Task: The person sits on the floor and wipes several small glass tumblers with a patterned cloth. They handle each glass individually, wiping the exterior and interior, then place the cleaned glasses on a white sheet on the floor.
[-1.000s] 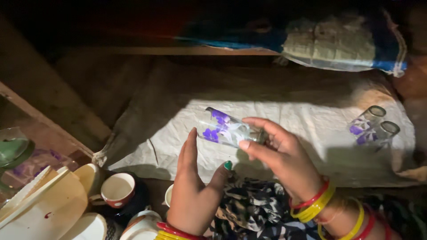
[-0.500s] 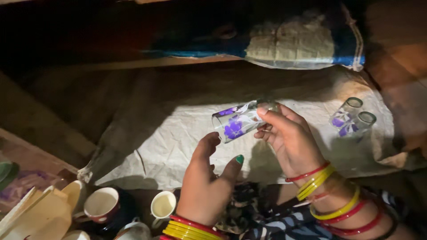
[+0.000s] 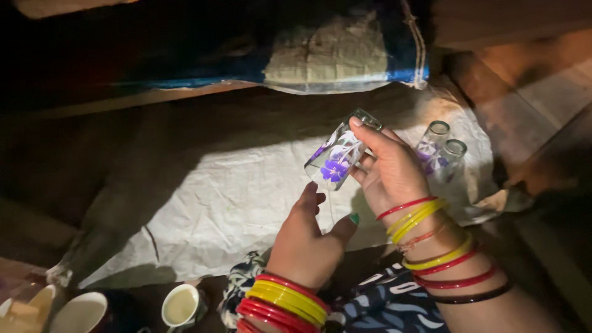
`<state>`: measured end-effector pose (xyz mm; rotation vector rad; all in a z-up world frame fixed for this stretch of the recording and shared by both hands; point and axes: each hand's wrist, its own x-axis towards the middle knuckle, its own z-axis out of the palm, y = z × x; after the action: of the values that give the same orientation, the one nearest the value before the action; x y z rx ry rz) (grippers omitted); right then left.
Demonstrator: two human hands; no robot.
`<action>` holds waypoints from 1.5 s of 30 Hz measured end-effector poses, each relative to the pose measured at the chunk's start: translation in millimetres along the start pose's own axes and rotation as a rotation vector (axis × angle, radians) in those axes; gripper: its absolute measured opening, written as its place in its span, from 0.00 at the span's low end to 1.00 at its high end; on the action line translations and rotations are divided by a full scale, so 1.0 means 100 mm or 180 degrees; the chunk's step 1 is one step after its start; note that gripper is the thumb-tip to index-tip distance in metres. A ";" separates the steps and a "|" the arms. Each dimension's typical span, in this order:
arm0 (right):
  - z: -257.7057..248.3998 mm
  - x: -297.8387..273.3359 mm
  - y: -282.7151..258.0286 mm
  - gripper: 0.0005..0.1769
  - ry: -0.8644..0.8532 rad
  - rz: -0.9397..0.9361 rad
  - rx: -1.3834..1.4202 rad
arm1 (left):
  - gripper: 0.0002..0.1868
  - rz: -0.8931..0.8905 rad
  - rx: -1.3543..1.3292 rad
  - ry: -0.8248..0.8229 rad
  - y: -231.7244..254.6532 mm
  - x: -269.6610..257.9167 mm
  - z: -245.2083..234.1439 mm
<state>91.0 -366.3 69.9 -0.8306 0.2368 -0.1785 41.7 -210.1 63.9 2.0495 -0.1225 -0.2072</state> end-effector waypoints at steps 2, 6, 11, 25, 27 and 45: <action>-0.10 0.08 -0.04 0.07 0.0027 -0.0094 -0.0040 | 0.51 0.0014 0.0162 -0.0060 0.02 0.07 0.12; -0.40 0.30 -0.05 0.08 -0.0036 -0.0664 -0.0270 | 0.52 -0.0008 0.0152 -0.0246 0.07 0.15 0.34; -0.74 0.64 -0.09 0.16 0.0208 -0.1580 -0.0954 | 0.50 0.0125 0.0210 -0.0406 0.12 0.16 0.57; -1.20 0.93 -0.33 0.26 0.1343 -0.2834 -0.1514 | 0.35 0.0379 -0.0215 -0.0847 0.38 0.26 0.84; -1.31 1.04 -0.30 0.28 0.1531 -0.3115 -0.1628 | 0.35 0.0375 -0.0161 -0.0874 0.41 0.30 0.87; -1.76 1.60 -0.21 0.34 0.1942 -0.3096 -0.2058 | 0.41 0.0036 0.0343 -0.0822 0.22 0.56 0.97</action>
<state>194.2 -544.4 -51.0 -1.4770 0.4580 -1.3324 77.6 -314.0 34.2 2.1207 -0.3105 -0.4670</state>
